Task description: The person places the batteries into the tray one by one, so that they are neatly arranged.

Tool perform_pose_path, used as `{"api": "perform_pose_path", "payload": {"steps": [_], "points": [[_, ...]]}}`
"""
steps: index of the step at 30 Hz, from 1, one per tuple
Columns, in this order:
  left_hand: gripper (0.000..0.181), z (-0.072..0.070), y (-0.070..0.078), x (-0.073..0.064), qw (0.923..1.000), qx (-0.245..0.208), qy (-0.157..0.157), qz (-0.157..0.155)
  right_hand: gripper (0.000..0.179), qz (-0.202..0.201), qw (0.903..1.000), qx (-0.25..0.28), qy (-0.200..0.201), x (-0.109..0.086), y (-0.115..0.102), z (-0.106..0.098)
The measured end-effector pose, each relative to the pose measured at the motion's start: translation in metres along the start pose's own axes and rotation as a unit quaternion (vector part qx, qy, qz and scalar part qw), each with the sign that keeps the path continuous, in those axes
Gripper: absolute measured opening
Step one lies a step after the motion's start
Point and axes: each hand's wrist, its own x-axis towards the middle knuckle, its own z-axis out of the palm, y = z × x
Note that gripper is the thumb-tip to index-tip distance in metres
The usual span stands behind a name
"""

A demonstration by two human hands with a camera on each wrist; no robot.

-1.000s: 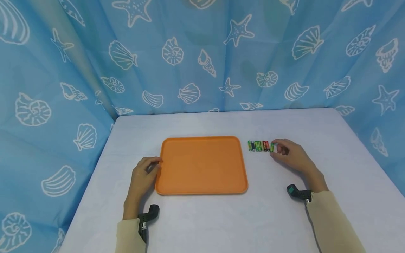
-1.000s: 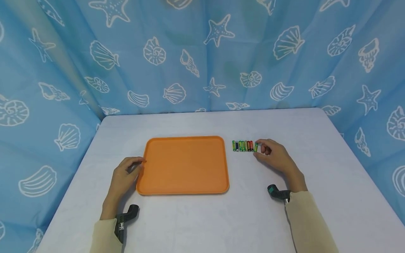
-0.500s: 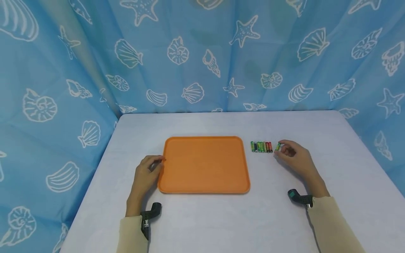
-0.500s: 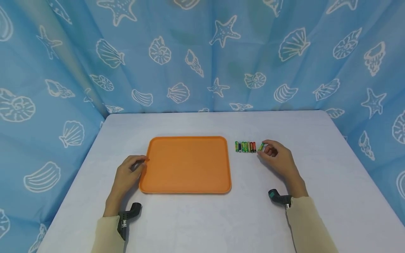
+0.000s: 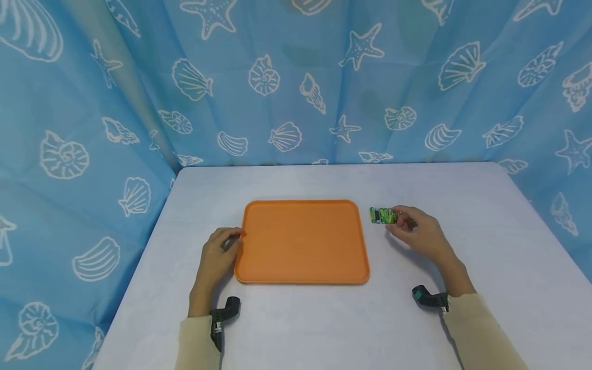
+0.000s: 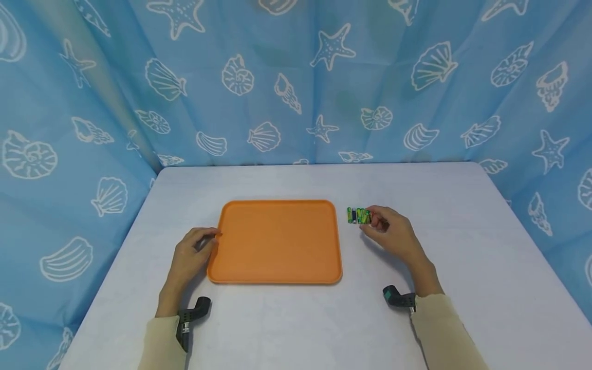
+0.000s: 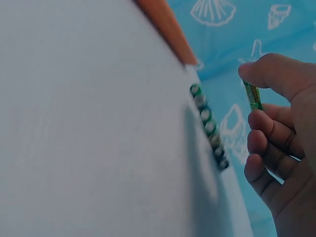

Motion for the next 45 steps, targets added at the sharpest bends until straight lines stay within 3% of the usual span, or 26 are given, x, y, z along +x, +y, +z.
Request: {"api": "perform_pose_path", "payload": {"steps": [11,28,35,45], "points": [[0.024,-0.005,0.001,0.003,1.0000,0.004,-0.001,0.009,0.042,-0.056,0.9982,0.019,0.016,0.004,-0.045,0.007],[0.023,0.002,-0.003,0.005,0.9998,-0.005,0.004,0.020,0.049,-0.052,0.9983,0.021,-0.018,0.014,-0.088,0.032],[0.023,0.001,-0.004,0.004,0.9999,0.000,0.003,0.012,0.049,-0.071,0.9947,0.066,-0.035,0.018,-0.107,0.047],[0.024,0.000,-0.005,0.004,0.9998,-0.006,0.002,0.019,0.045,-0.064,0.9923,0.088,-0.058,0.028,-0.133,0.075]]}}
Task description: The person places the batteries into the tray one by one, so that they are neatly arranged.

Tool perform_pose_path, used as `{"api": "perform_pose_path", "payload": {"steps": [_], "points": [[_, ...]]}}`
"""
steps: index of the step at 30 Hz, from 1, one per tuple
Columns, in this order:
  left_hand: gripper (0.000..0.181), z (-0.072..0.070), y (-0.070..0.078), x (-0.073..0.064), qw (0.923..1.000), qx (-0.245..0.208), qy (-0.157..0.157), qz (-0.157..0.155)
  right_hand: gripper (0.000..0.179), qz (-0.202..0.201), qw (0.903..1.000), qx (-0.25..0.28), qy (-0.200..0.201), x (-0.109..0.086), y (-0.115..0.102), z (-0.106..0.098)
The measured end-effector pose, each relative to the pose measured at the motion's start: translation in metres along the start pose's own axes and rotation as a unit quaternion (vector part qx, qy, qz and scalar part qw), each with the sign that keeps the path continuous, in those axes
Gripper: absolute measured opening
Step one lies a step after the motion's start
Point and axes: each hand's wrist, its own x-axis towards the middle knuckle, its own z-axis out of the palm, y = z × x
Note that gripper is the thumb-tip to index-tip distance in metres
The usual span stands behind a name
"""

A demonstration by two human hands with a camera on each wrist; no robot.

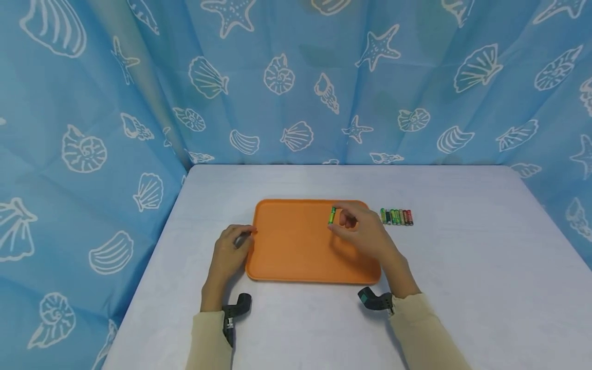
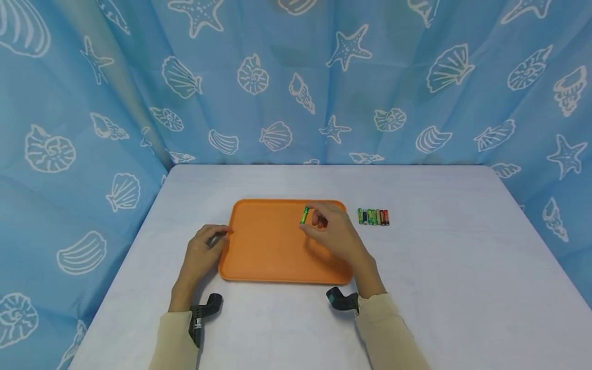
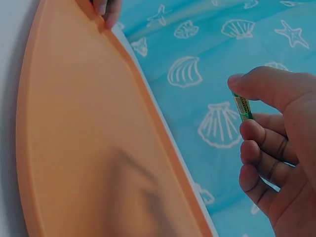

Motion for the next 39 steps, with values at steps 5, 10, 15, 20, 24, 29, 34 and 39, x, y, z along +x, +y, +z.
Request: {"api": "perform_pose_path", "payload": {"steps": [5,10,15,20,24,29,34,39], "points": [[0.023,0.000,0.001,0.000,1.0000,0.000,-0.001,-0.005,0.044,-0.012,0.9996,0.023,-0.008,0.007,-0.008,0.014],[0.023,-0.001,0.002,0.000,1.0000,0.001,-0.003,0.001,0.042,-0.030,0.9994,0.017,-0.003,0.012,-0.012,0.023],[0.023,-0.001,0.002,0.000,0.9999,0.010,-0.002,0.003,0.042,-0.025,0.9996,0.015,-0.001,0.015,-0.013,0.032],[0.023,-0.003,0.002,0.000,0.9999,0.010,0.000,0.003,0.041,-0.017,0.9994,0.031,-0.006,0.022,-0.027,0.046],[0.023,-0.001,0.001,0.000,1.0000,-0.004,0.001,0.006,0.044,-0.023,0.9989,0.032,-0.025,0.026,-0.037,0.057],[0.022,-0.002,0.002,0.001,0.9999,-0.004,0.010,0.008,0.045,-0.045,0.9982,0.027,-0.031,0.035,-0.043,0.068],[0.023,-0.002,0.003,-0.001,1.0000,0.006,0.005,-0.004,0.045,-0.043,0.9978,0.031,-0.040,0.038,-0.040,0.079],[0.023,0.001,0.002,-0.001,0.9997,0.016,0.005,-0.016,0.045,-0.040,0.9974,0.019,-0.057,0.045,-0.043,0.089]]}}
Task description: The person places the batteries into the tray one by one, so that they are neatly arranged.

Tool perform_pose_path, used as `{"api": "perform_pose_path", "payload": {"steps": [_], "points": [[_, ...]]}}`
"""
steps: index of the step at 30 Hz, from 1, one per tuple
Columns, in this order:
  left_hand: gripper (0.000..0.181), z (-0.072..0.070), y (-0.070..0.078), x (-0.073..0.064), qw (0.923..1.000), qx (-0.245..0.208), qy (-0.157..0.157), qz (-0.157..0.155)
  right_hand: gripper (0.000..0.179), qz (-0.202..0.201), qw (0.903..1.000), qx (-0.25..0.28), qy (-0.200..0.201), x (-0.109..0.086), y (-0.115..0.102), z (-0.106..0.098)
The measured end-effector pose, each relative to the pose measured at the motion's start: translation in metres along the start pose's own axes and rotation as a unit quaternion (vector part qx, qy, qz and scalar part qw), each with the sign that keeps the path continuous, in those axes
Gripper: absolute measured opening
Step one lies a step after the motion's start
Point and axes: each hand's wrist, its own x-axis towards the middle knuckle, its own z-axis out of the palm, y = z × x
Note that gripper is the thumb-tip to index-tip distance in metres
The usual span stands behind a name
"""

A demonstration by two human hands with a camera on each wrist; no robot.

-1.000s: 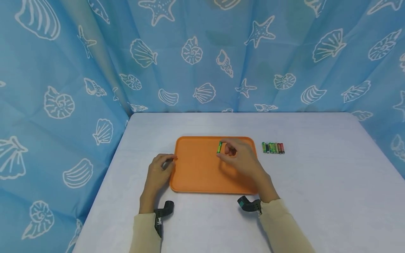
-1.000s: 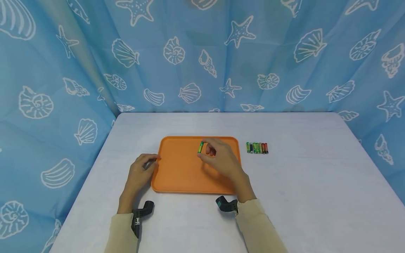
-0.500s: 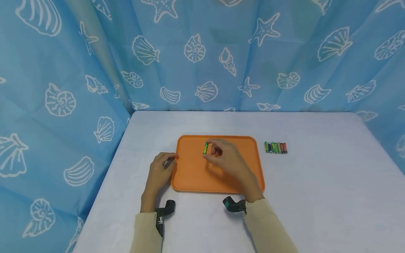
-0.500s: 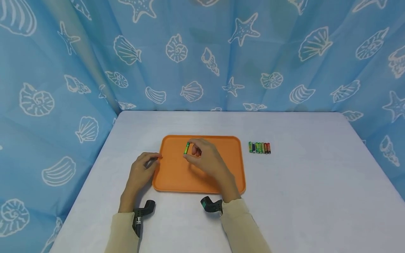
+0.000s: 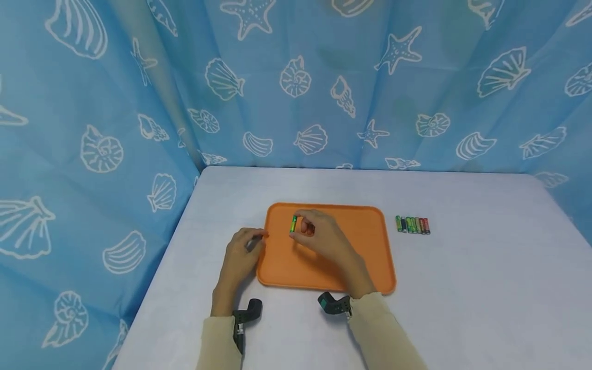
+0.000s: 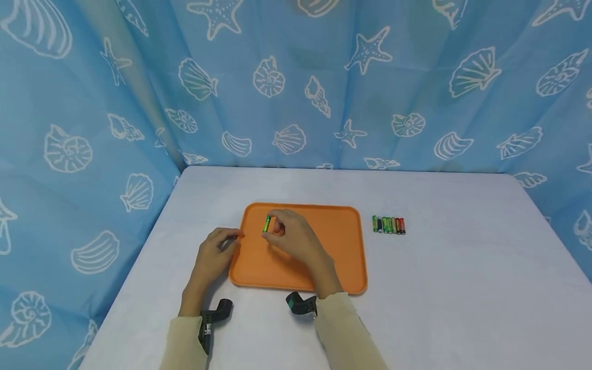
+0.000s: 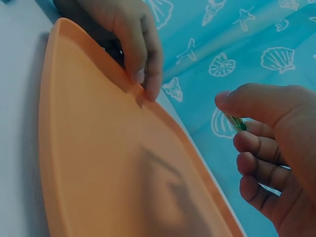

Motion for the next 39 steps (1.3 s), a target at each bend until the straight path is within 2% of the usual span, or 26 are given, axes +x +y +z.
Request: {"api": "perform_pose_path", "payload": {"steps": [5,14,19,22,24,32,39], "points": [[0.021,0.002,0.000,0.000,1.0000,0.004,0.002,0.005,0.042,0.021,0.9994,-0.015,-0.025,0.008,-0.004,0.007],[0.021,0.001,0.001,0.003,1.0000,-0.003,-0.002,0.009,0.039,0.017,0.9986,-0.027,-0.042,0.027,-0.004,0.024],[0.021,0.000,0.000,0.005,0.9998,0.004,0.007,0.021,0.026,0.026,0.9983,-0.023,-0.046,0.040,-0.002,0.034],[0.022,-0.001,-0.001,0.003,0.9999,0.006,0.006,0.014,0.019,0.025,0.9980,-0.019,-0.055,0.048,-0.002,0.040],[0.022,-0.001,-0.001,0.002,0.9999,0.006,0.003,0.008,0.021,0.024,0.9978,-0.016,-0.061,0.052,-0.003,0.042],[0.022,0.003,0.001,0.002,0.9997,0.002,0.007,0.022,0.024,0.031,0.9972,-0.034,-0.060,0.054,0.002,0.044],[0.020,0.001,-0.003,0.000,0.9998,0.010,0.010,0.015,0.023,0.033,0.9959,-0.046,-0.071,0.056,0.003,0.051]]}}
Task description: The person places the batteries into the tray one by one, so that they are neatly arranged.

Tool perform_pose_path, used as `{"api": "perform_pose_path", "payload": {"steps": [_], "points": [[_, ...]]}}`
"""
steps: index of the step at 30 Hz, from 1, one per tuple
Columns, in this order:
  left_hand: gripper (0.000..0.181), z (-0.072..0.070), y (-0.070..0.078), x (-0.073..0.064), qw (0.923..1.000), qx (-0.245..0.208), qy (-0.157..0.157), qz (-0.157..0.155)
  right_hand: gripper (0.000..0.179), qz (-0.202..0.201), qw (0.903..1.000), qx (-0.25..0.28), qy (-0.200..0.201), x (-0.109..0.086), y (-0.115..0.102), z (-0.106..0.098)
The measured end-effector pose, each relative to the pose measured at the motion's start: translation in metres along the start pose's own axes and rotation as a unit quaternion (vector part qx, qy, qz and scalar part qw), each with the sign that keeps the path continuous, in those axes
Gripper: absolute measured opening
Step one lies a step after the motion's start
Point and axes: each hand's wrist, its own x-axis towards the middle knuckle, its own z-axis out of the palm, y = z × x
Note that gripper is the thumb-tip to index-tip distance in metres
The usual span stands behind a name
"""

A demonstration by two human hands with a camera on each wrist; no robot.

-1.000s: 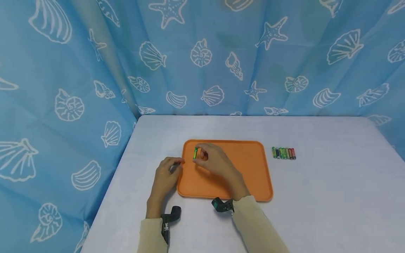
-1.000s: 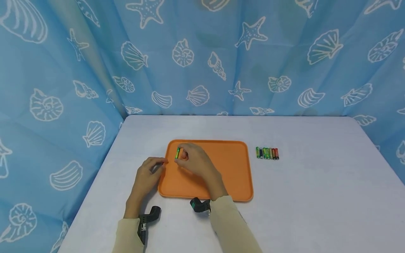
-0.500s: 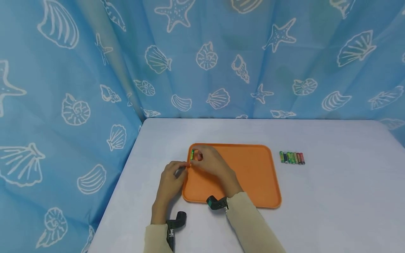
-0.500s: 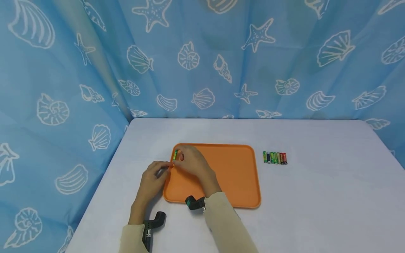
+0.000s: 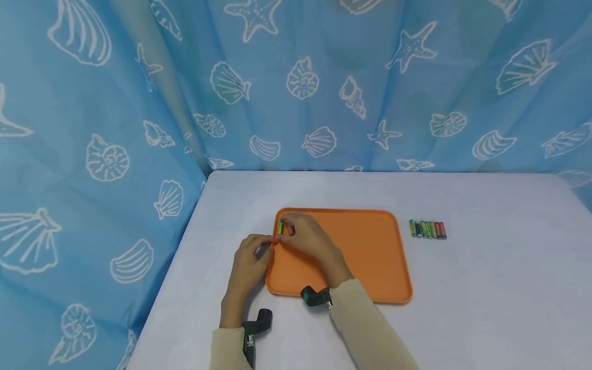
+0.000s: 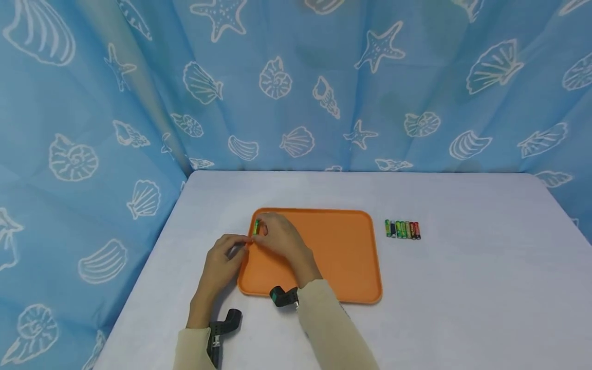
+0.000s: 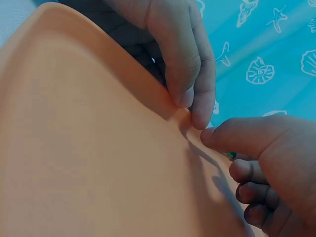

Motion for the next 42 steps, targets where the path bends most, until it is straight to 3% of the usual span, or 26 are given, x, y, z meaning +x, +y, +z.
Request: {"api": "perform_pose_path", "payload": {"steps": [7,14,22,27,31,35,42], "points": [[0.019,-0.002,0.000,-0.002,1.0000,0.003,0.005,0.005,0.027,0.003,0.9999,-0.015,0.008,-0.002,0.000,0.005],[0.018,0.000,0.002,-0.002,1.0000,0.001,0.001,-0.006,0.024,-0.020,0.9984,-0.053,-0.004,-0.002,0.003,0.006],[0.017,0.000,0.004,-0.004,1.0000,-0.002,0.000,-0.009,0.027,-0.027,0.9991,-0.033,-0.003,-0.007,0.006,0.007],[0.018,-0.001,0.005,-0.001,0.9999,0.004,0.002,-0.009,0.034,-0.020,0.9991,0.035,0.010,-0.019,-0.002,-0.016],[0.018,-0.003,0.007,0.000,0.9997,0.014,0.001,-0.020,0.044,-0.024,0.9945,0.072,0.072,-0.036,-0.013,-0.049],[0.018,-0.003,0.008,0.000,0.9997,0.007,-0.003,-0.022,0.034,-0.032,0.9917,0.050,0.114,-0.054,-0.013,-0.072],[0.018,0.000,0.010,-0.002,0.9995,-0.001,-0.006,-0.030,0.024,-0.038,0.9919,0.020,0.119,-0.078,0.000,-0.090]]}}
